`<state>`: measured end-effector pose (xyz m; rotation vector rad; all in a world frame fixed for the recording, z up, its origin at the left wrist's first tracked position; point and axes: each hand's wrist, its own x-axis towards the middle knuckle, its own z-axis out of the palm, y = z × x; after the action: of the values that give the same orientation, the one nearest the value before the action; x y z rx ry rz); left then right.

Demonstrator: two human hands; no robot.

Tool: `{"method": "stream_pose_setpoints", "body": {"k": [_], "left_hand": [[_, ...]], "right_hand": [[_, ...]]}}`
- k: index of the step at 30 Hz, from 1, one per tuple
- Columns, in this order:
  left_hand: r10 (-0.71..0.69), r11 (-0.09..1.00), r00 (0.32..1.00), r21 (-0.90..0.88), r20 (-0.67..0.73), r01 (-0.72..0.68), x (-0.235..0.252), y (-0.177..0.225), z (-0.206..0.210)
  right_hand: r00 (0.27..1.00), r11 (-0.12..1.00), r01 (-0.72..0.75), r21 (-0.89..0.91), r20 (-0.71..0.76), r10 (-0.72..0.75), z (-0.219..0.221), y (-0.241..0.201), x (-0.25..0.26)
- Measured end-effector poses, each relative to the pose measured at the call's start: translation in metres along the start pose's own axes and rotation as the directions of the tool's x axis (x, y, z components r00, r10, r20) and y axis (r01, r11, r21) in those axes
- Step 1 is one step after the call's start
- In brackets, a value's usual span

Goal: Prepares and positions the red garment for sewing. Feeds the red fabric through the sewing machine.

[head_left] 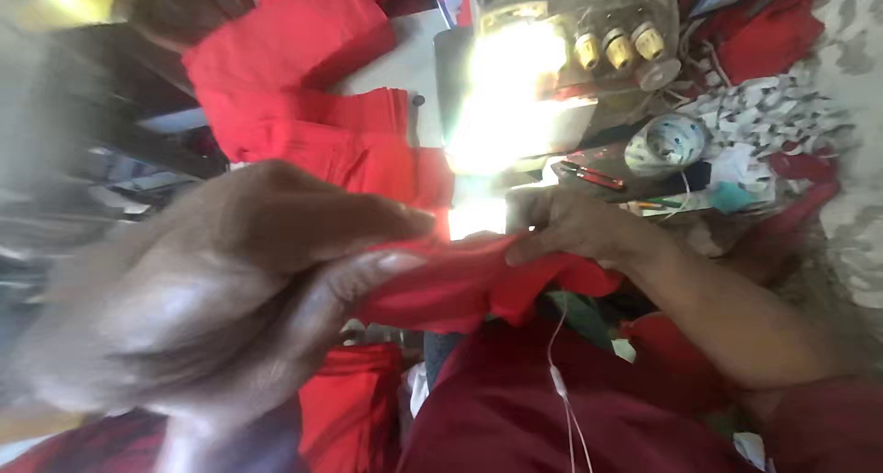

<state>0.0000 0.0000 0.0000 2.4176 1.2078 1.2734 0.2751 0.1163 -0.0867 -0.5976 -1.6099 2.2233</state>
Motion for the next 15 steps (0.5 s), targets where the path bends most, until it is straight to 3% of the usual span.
{"method": "stream_pose_setpoints", "body": {"k": [2,4,7,10,15], "left_hand": [[0.007,1.0,0.999,0.008,-0.044,-0.006,-0.014,-0.005,-0.002],[-0.057,0.998,0.969,-0.012,-0.242,0.056,-0.013,0.002,0.013],[-0.151,0.988,0.882,-0.062,-0.446,0.138,-0.027,-0.006,0.036],[-0.164,0.986,0.838,-0.111,-0.521,0.124,-0.039,-0.014,0.056],[-0.196,0.976,0.836,-0.181,-0.513,0.117,-0.06,-0.01,0.08]], "right_hand": [[0.98,0.972,0.162,-0.172,-0.084,-0.178,0.001,0.0,-0.007],[0.926,0.886,0.288,-0.363,-0.132,-0.355,0.006,0.005,-0.016],[0.853,0.763,0.342,-0.549,-0.16,-0.497,0.012,0.012,-0.027],[0.828,0.711,0.299,-0.637,-0.197,-0.525,0.012,0.016,-0.032],[0.855,0.754,0.234,-0.614,-0.24,-0.46,0.003,0.03,-0.036]]}}
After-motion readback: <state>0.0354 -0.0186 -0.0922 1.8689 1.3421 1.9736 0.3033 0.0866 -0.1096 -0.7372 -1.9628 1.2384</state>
